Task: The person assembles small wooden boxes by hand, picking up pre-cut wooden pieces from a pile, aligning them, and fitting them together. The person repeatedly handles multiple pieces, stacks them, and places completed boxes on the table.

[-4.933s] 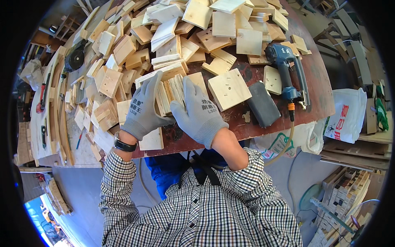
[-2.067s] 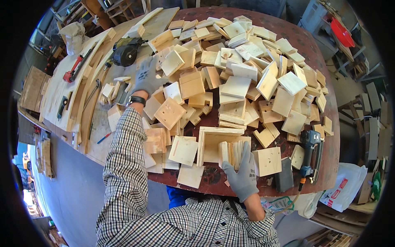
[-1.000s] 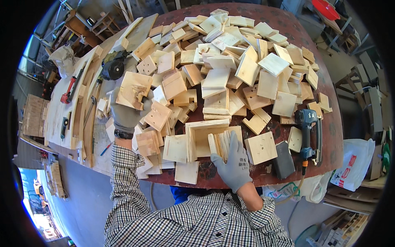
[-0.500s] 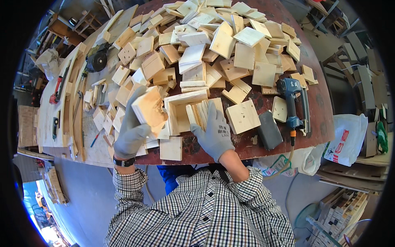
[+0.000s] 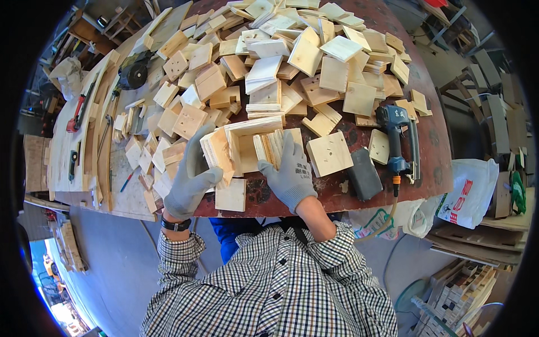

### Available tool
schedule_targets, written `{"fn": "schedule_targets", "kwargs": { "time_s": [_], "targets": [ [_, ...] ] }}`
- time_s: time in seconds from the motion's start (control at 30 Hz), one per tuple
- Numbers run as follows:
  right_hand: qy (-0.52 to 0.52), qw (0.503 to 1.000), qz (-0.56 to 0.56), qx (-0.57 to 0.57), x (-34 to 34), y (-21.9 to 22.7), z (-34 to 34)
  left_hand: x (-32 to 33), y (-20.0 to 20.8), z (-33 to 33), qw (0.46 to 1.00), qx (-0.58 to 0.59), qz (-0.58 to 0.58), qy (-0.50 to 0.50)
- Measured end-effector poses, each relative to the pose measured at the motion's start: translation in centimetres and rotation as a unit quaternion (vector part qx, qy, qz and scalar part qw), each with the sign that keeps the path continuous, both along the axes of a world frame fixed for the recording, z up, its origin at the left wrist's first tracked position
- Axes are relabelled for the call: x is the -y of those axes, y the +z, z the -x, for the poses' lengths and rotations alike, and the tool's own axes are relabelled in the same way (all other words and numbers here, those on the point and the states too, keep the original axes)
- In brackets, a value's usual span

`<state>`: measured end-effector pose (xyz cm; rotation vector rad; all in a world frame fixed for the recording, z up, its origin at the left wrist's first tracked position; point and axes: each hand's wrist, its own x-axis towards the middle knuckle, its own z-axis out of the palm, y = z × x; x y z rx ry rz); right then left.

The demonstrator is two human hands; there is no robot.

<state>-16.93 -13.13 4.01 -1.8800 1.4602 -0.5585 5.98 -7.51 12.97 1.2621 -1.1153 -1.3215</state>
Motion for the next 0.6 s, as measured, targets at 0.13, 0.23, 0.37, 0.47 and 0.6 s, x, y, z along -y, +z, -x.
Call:
{"fn": "schedule_targets", "kwargs": {
  "time_s": [0.13, 0.23, 0.37, 0.47, 0.6],
  "targets": [
    [-0.001, 1.0, -0.005, -0.008, 0.1, -0.1, 0.1, -0.8, -1.5, 0.7, 0.996, -0.07, -0.056, 0.007],
    [-0.001, 1.0, 0.0, -0.008, 0.2, -0.5, 0.3, -1.3, -1.6, 2.1, 0.986, -0.111, -0.126, 0.003],
    [-0.003, 1.0, -0.005, -0.001, 0.1, 0.4, 0.0, -1.5, -1.8, 4.0, 0.989, -0.069, -0.127, 0.016],
    [-0.002, 1.0, 0.006, -0.006, 0.0, -0.1, 0.1, -1.9, -3.8, 4.7, 0.988, -0.109, -0.109, 0.027],
    [0.001, 1.0, 0.003, -0.011, 0.1, -0.2, 0.1, -1.9, -3.5, 4.6, 0.984, -0.104, -0.143, 0.019]
  ]
}}
